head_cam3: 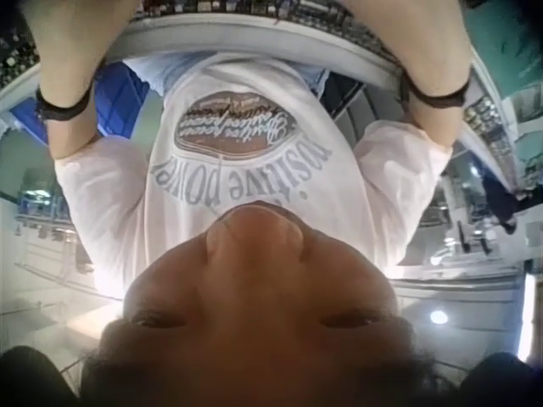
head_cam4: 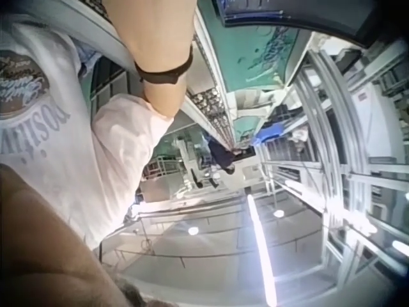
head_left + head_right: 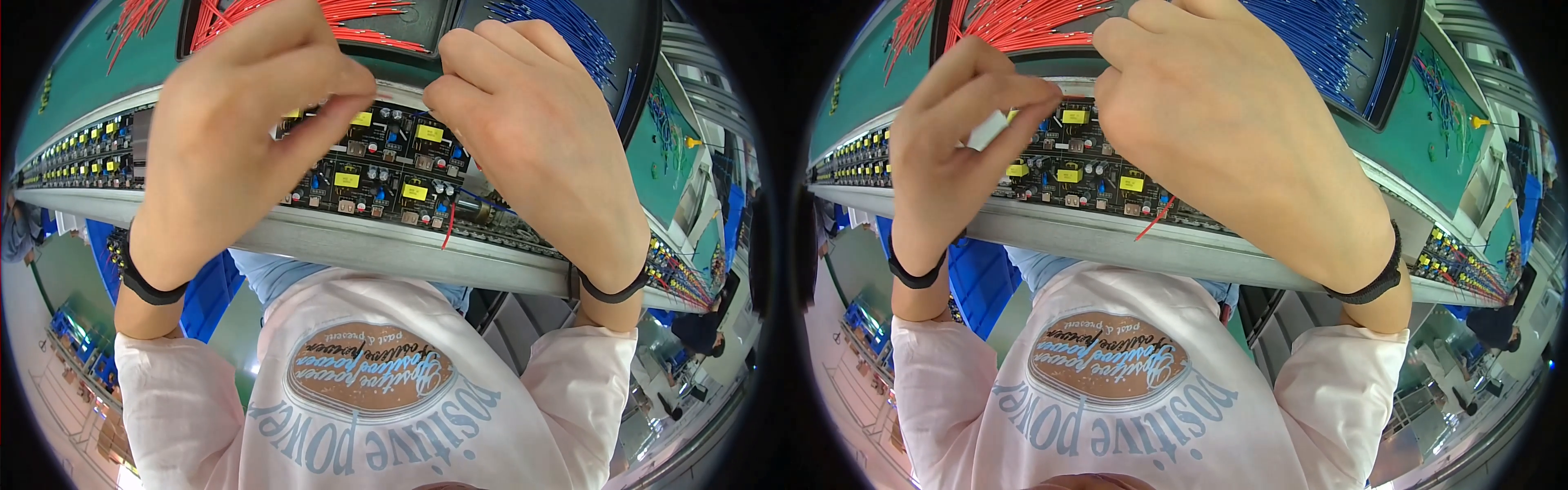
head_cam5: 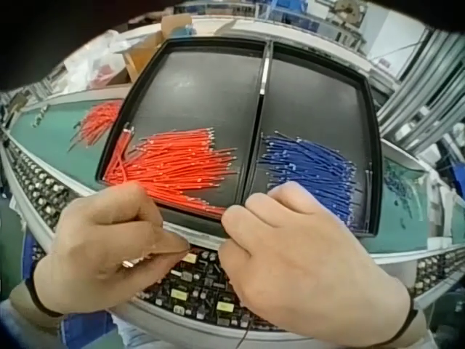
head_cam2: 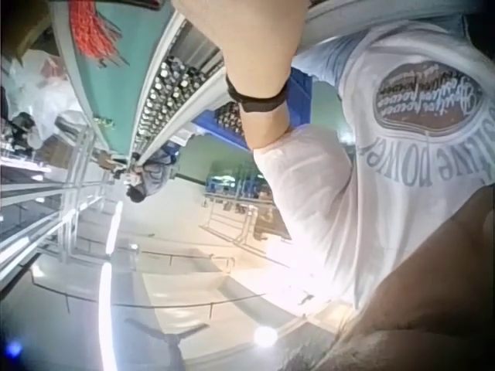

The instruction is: Manually inserting and connecting colored wires onto printed circuit boards on an assembly line.

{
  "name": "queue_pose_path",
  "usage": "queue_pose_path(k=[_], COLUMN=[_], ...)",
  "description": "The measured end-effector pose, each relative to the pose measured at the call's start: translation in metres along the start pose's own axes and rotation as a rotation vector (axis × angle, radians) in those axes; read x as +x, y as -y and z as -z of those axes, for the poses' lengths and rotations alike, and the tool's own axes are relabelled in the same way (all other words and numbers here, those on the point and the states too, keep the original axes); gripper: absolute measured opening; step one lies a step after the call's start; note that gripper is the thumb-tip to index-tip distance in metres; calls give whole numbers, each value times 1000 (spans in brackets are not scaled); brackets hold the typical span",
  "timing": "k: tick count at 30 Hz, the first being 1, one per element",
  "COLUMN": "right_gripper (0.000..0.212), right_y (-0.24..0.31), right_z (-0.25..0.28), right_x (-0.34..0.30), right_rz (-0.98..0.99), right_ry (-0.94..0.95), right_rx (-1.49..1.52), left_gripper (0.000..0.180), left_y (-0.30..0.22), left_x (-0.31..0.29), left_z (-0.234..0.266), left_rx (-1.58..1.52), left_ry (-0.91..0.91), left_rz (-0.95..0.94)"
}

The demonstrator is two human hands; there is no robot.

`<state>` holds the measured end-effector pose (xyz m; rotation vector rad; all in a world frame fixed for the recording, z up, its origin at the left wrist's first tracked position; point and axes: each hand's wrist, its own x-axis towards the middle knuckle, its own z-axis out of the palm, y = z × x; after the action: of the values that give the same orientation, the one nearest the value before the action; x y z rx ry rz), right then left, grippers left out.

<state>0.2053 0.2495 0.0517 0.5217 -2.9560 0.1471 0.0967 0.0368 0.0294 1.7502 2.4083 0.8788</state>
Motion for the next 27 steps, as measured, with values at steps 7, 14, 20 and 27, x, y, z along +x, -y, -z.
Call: queue_pose_path(k=[7, 14, 20, 27], right_gripper=[13, 13, 11, 8], right_y=[-9, -25, -40, -41], right_z=[22, 24, 14, 12], right_x=[-2, -13, -22, -24], right_rz=[-72, -307, -460, -413], right_ry=[-87, -15, 93, 80], right_rx=[-24, -70, -112, -145], left_gripper=[16, 15, 12, 11], left_y=[-5, -3, -6, -7], left_x=[-5, -4, -1, -1], left_z=[-25, -33, -34, -34], left_rx=[-42, 37, 91, 137], left_ry=[112, 142, 158, 152], left_rz=[-85, -110, -117, -131])
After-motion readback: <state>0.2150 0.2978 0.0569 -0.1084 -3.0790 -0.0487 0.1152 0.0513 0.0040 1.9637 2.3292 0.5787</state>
